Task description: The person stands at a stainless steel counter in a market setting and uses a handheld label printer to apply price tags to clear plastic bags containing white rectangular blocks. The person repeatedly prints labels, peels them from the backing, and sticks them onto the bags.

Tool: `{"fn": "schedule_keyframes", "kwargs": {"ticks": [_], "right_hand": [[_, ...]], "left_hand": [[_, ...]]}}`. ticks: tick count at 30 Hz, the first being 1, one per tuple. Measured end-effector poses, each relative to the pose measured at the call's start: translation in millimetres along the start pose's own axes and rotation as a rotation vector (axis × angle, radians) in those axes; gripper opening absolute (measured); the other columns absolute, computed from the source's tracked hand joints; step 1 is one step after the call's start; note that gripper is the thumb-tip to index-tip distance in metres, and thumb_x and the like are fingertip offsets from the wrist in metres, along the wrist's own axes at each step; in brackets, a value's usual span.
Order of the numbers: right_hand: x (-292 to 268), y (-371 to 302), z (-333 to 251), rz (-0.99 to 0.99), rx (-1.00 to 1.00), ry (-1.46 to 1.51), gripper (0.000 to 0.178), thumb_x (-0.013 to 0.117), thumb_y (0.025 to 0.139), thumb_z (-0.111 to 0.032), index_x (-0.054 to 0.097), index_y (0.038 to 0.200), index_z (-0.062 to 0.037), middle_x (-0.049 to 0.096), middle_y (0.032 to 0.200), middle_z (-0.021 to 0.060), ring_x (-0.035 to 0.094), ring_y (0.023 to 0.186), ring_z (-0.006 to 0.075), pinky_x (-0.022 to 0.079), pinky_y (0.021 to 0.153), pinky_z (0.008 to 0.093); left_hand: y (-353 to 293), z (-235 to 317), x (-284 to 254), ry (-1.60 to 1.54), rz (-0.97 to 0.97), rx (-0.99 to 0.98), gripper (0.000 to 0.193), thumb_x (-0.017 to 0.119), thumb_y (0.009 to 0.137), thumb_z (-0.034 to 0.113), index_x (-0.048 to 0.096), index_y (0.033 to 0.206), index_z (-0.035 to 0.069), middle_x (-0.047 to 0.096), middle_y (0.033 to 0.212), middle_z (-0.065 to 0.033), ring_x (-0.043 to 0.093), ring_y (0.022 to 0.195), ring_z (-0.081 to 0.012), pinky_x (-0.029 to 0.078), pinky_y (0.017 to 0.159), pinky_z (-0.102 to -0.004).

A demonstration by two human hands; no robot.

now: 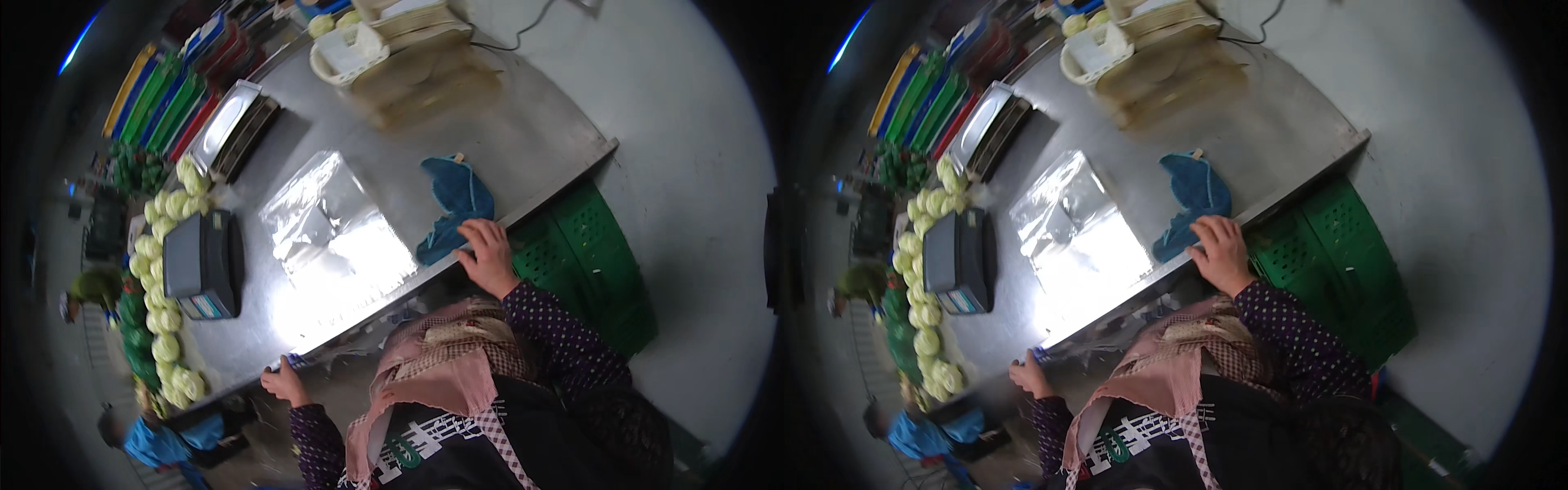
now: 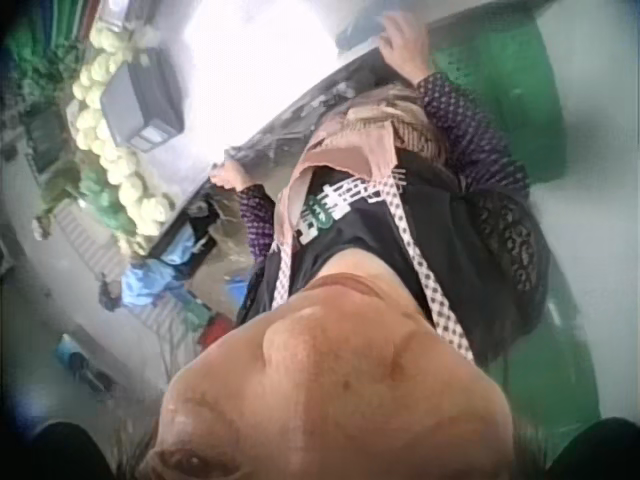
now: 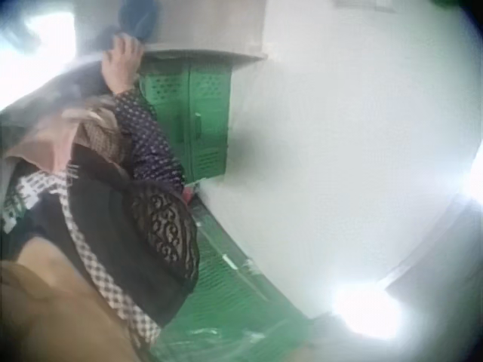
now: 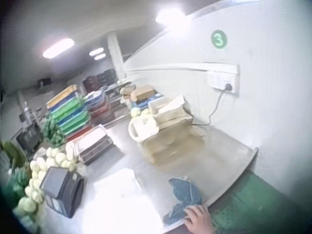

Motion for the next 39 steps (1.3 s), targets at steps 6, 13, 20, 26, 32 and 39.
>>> {"fn": "schedule_keyframes", "kwargs": {"ticks": [6,13,20,26,32,39], "right_hand": [[-4.1,-27.8,-30.9,0.044,0.101,0.018,0.045,0.076,0.075,-0.013,0.061,0.116,-0.0034,0.056,0.122,0.0111,0.051,0.121,0.0325,0.037,0.106,0.0475],[5.8,-42.8,-33.3,0.221,0.208,0.032,0.041,0.075,0.078,-0.013,0.061,0.116,-0.0036,0.058,0.124,0.0118,0.052,0.121,0.0336,0.039,0.106,0.0483],[31.8,-166.6,-23.4,0.253,0.891,0.153,0.042,0.075,0.079,-0.01,0.058,0.116,-0.0002,0.058,0.118,0.0228,0.058,0.104,0.0434,0.049,0.087,0.0461],[81.1,-262.6,-33.0,-0.129,1.321,0.321,0.036,0.07,0.086,-0.018,0.059,0.114,0.0021,0.063,0.11,0.0251,0.06,0.103,0.0437,0.05,0.086,0.0467],[215.6,-347.1,0.6,-0.083,1.058,0.322,0.034,0.067,0.087,-0.036,0.063,0.101,-0.0054,0.065,0.095,0.0183,0.062,0.084,0.0391,0.05,0.071,0.0489],[175.0,-250.3,64.6,0.021,1.092,0.609,0.028,0.072,0.083,-0.022,0.066,0.103,-0.0037,0.067,0.1,0.013,0.067,0.084,0.0321,0.054,0.071,0.0392]], "left_hand": [[-78.0,136.7,-4.4,-0.206,-0.039,1.103,0.074,0.084,0.074,0.03,0.049,0.129,-0.004,0.04,0.145,-0.0269,0.042,0.13,-0.0428,0.037,0.105,-0.0488],[-189.1,235.6,24.8,-0.232,-0.527,1.831,0.084,0.083,0.069,0.043,0.047,0.132,0.002,0.039,0.144,-0.0266,0.04,0.132,-0.0435,0.031,0.108,-0.0553],[-202.8,242.1,46.0,-0.193,-0.615,1.842,0.086,0.082,0.071,0.038,0.042,0.137,0.0,0.041,0.146,-0.0246,0.038,0.136,-0.0416,0.027,0.11,-0.0588],[-203.1,241.0,49.2,-0.122,-0.573,1.877,0.084,0.084,0.069,0.031,0.041,0.135,0.001,0.042,0.144,-0.0272,0.04,0.133,-0.0452,0.029,0.108,-0.0581],[-220.4,239.3,64.4,0.091,-0.632,1.969,0.094,0.082,0.07,0.025,0.03,0.144,-0.002,0.031,0.148,-0.032,0.032,0.137,-0.0506,0.028,0.11,-0.0579],[-199.3,212.6,29.7,0.03,-0.94,1.611,0.11,0.076,0.072,0.004,0.004,0.154,0.006,0.022,0.153,-0.0189,0.032,0.139,-0.0339,0.033,0.112,-0.0451]]}}
Point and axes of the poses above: each hand's wrist, its own y-axis towards the middle knuckle, its own x-axis out of the palm, z = x × y, the point moved 5 cm from there along y, towards the middle knuckle
